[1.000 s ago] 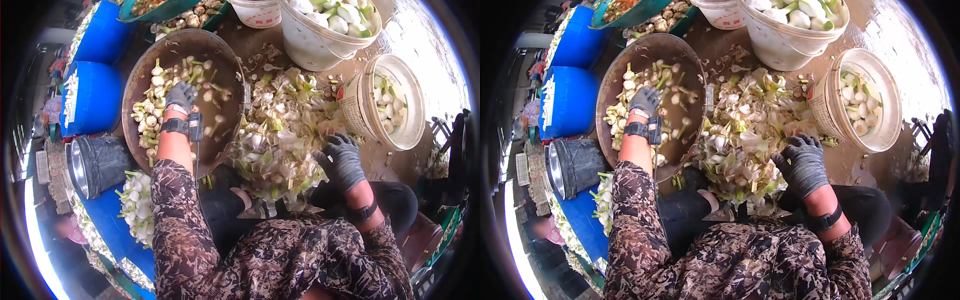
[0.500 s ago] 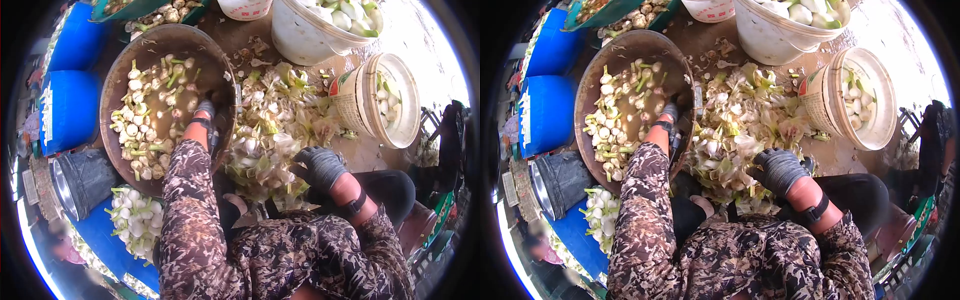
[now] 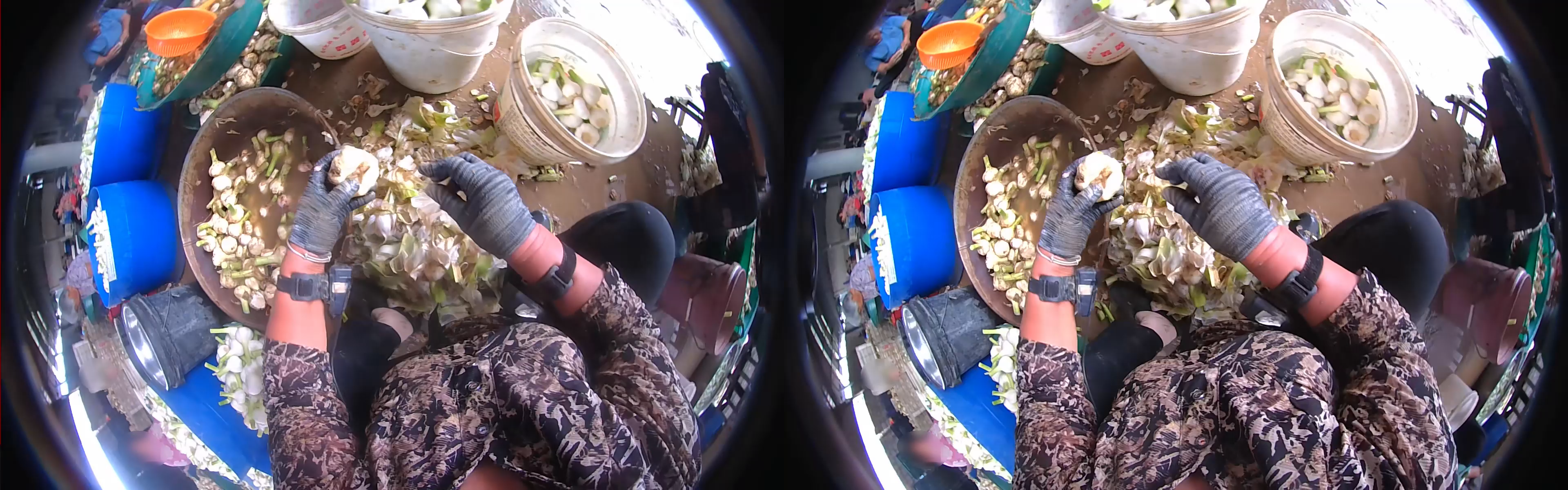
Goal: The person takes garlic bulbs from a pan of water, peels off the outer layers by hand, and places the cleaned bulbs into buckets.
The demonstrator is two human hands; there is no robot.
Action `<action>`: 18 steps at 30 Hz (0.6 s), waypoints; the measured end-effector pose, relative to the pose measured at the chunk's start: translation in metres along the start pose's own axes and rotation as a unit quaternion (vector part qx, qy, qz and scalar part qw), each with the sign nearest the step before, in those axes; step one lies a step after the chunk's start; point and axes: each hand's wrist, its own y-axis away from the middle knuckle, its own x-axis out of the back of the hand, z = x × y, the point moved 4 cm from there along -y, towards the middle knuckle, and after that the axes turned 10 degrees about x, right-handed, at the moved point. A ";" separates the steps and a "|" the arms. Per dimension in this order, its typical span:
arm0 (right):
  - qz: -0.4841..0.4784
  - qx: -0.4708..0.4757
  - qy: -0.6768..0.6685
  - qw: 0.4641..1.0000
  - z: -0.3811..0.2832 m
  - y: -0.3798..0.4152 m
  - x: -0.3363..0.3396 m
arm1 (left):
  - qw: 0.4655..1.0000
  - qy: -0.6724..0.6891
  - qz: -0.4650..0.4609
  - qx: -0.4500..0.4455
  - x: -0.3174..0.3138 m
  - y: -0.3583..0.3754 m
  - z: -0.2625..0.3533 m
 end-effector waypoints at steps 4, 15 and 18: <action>0.077 0.037 0.017 0.996 -0.012 0.008 0.018 | 0.999 -0.025 0.009 -0.039 -0.051 0.022 -0.013; 0.056 0.058 0.169 0.982 -0.008 0.040 0.034 | 0.970 -0.201 0.088 -0.105 -0.123 0.064 -0.037; 0.056 0.028 0.129 0.990 -0.005 0.044 0.040 | 0.978 -0.163 0.068 -0.107 -0.129 0.071 -0.038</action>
